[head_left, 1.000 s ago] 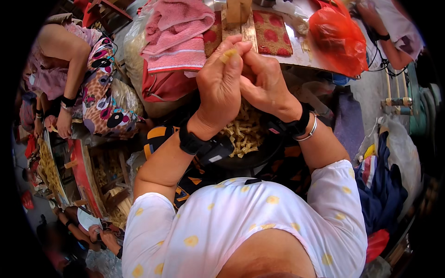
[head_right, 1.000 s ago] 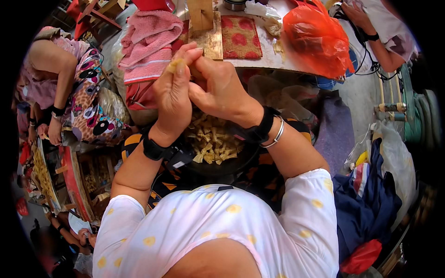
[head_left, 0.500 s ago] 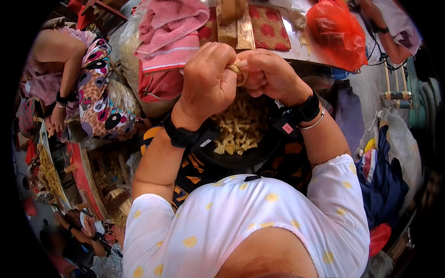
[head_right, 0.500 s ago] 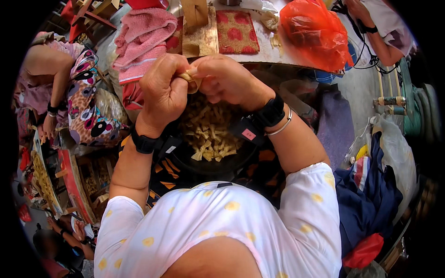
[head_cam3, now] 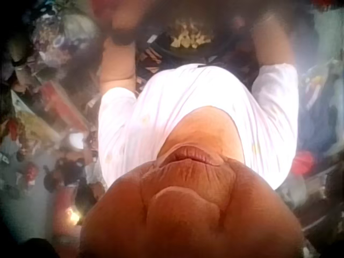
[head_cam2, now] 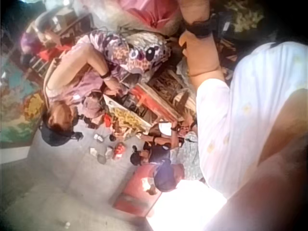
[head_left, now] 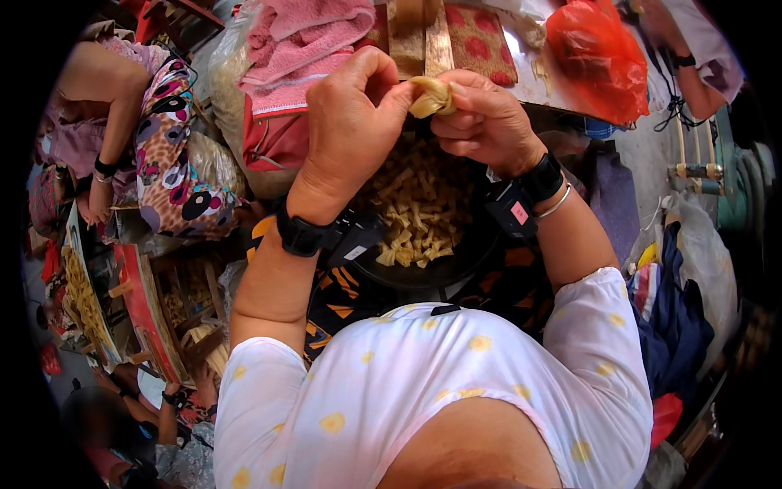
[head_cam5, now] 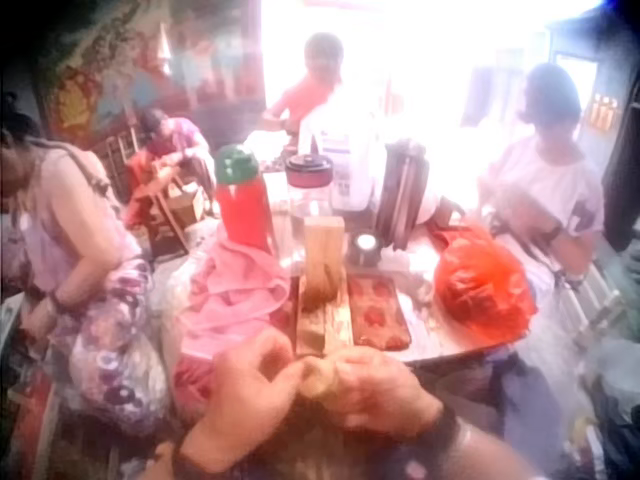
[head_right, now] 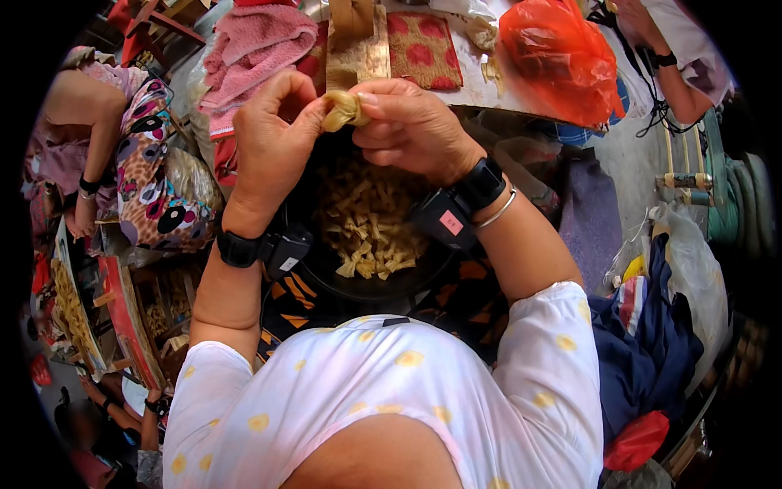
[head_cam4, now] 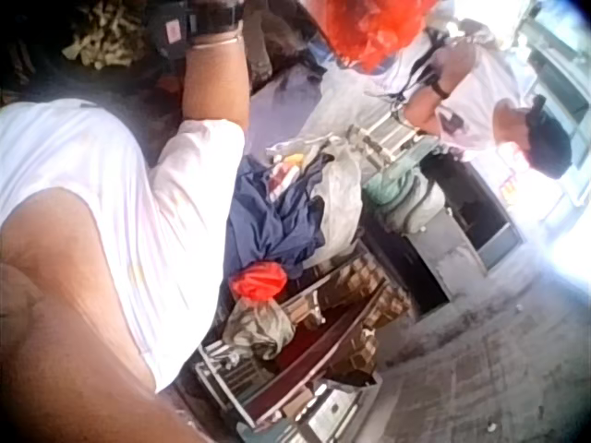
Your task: The person knots strips of food material by hand, placing the finished knots into a bowl and using a small wooden jig on the table to assist in the folding process.
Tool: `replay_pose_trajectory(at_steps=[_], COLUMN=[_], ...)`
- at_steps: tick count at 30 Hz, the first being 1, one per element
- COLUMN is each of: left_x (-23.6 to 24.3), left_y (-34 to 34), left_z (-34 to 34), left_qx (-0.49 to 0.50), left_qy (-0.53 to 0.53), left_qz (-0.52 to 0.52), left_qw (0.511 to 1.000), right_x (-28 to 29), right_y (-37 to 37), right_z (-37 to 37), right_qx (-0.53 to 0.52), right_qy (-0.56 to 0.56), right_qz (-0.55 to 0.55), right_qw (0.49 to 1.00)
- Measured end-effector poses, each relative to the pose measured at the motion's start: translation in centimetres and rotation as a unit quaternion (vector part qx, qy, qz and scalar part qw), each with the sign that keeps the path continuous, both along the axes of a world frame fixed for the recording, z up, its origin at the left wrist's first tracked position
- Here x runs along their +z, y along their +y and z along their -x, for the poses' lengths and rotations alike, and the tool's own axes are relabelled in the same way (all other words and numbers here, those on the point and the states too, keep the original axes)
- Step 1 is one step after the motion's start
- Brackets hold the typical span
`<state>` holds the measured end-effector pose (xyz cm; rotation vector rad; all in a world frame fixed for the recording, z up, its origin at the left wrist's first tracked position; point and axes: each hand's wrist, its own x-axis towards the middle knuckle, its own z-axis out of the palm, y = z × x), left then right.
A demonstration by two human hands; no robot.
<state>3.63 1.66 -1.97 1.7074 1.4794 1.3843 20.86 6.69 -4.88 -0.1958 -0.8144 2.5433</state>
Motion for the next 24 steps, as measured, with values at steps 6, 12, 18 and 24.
replay_pose_trajectory(at_steps=[6,12,18,24], left_x=[0.7,0.3,1.7,1.2], left_y=[-0.3,-0.4,-1.1,-0.5], left_z=[1.1,1.9,3.9,5.1], left_qx=[-0.044,-0.127,-0.260,-0.287], left_qy=[0.100,0.083,-0.357,-0.237], left_qz=[-0.100,0.024,0.233,0.249], left_qw=[0.989,0.988,0.867,0.894], right_x=[0.5,1.4,3.2,3.1], right_y=[-0.6,-1.0,-0.5,-0.3], right_z=[0.4,1.0,-0.9,-1.7], right_qx=[-0.053,-0.100,-0.196,-0.209], right_qy=[-0.020,-0.097,-0.143,-0.279], right_qz=[-0.035,-0.125,-0.338,-0.443], right_qw=[0.998,0.982,0.910,0.826])
